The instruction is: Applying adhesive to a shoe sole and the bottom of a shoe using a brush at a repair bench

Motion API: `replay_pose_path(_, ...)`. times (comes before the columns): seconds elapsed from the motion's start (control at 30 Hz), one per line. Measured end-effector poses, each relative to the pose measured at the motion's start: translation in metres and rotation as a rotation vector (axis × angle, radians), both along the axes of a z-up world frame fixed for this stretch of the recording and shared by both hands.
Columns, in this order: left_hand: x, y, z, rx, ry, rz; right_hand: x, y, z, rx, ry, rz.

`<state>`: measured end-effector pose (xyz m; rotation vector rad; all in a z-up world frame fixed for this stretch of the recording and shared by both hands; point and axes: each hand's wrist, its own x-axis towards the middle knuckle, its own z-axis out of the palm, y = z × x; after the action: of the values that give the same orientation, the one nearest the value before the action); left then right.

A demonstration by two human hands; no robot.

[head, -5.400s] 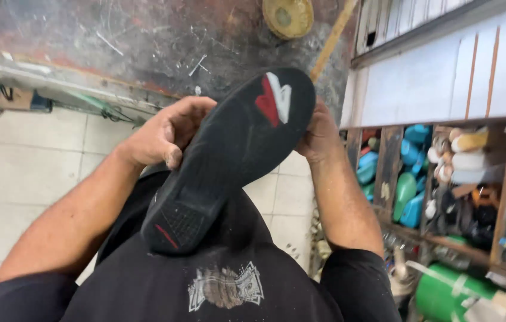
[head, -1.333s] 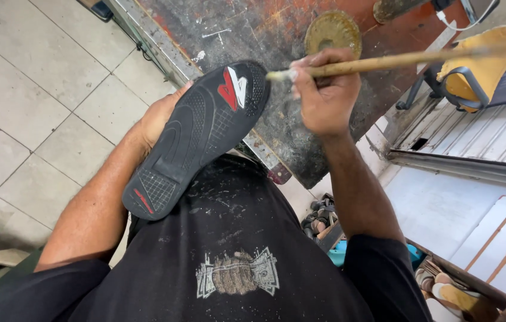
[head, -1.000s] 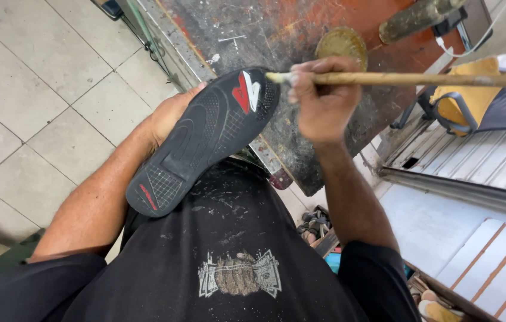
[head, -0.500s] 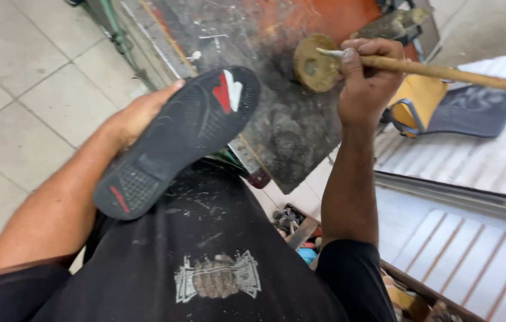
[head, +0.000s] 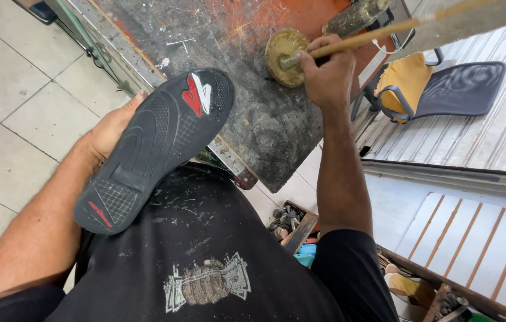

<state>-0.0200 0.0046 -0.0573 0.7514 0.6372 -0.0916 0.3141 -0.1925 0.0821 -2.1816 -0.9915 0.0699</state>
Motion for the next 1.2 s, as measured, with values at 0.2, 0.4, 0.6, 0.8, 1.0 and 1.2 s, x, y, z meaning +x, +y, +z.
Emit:
replay_pose_path(0.2,-0.001,0.003,0.037,-0.011,0.023,-0.021,0.008,0.004,-0.005,0.202,0.265,-0.107)
replay_pose_path(0.4,0.004,-0.011,0.051,0.141,0.277,0.057,0.032,-0.017,-0.041,0.463,-0.217,-0.178)
replay_pose_path(0.6,0.005,-0.005,0.106,0.456,0.295,-0.241,-0.109,0.008,0.026,0.763,0.490,0.391)
replay_pose_path(0.8,-0.001,-0.009,0.049,0.287,0.084,-0.003,-0.149,0.049,-0.017,0.725,0.571,0.499)
replay_pose_path(1.0,0.003,-0.005,0.045,0.367,0.094,-0.048,-0.150,0.048,-0.010,0.645,0.256,0.434)
replay_pose_path(1.2,0.004,-0.004,0.049,0.407,0.103,-0.062,-0.161,0.050,-0.003,0.535,0.272,0.465)
